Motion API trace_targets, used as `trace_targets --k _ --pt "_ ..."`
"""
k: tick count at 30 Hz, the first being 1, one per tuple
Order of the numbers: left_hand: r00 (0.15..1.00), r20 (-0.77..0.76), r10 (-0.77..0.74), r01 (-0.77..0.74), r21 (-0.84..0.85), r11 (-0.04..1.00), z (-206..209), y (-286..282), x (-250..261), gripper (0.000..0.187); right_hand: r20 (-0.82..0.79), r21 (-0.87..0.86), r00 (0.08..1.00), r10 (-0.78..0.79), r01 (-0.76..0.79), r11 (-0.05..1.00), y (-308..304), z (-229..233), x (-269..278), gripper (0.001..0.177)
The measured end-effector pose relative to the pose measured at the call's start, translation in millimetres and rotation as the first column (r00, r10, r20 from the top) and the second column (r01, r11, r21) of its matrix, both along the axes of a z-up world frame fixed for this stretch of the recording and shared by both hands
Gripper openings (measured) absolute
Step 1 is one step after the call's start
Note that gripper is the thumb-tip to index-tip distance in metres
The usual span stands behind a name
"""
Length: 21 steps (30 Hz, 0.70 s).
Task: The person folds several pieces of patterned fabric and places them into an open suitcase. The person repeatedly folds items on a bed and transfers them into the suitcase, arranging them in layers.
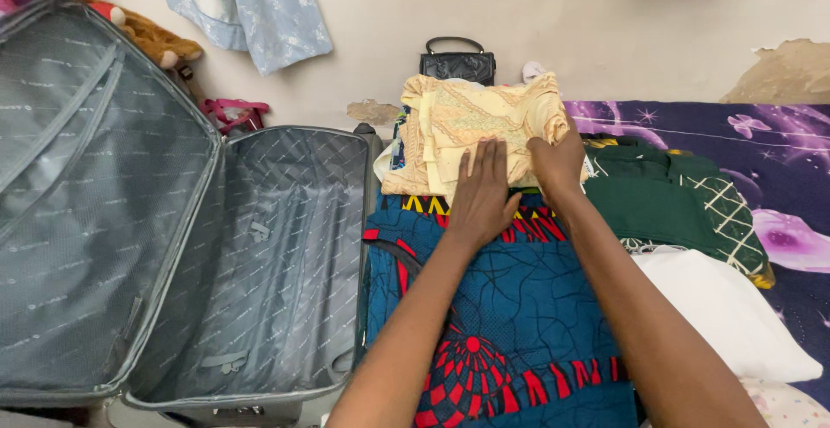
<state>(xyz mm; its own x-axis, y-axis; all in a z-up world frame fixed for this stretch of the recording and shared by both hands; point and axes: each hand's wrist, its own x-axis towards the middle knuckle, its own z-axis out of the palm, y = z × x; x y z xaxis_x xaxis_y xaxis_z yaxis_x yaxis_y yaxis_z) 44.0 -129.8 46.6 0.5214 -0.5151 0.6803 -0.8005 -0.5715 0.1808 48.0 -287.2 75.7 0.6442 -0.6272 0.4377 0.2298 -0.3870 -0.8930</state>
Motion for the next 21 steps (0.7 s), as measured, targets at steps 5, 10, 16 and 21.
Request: trace_targets --k 5,10,16,21 --pt "0.996 -0.057 0.065 -0.076 -0.226 0.971 6.3 -22.7 -15.9 0.075 -0.004 -0.004 1.000 0.013 -0.013 1.000 34.4 7.0 -30.6 0.069" --pt "0.993 -0.022 -0.114 0.103 -0.272 0.957 3.6 10.2 -26.2 0.053 -0.112 -0.268 0.992 0.058 -0.086 0.960 73.6 -8.9 -91.7 0.077" --pt "0.950 -0.228 -0.216 0.212 -0.041 0.976 -0.9 52.1 -27.0 0.021 -0.194 -0.300 0.940 0.281 -0.329 0.895 86.7 -4.7 -137.9 0.080" --pt "0.946 -0.030 -0.323 0.291 -0.360 0.886 -0.6 72.7 -24.2 0.039 -0.306 -0.499 0.941 0.146 -0.289 0.817 53.9 17.5 -152.4 0.062"
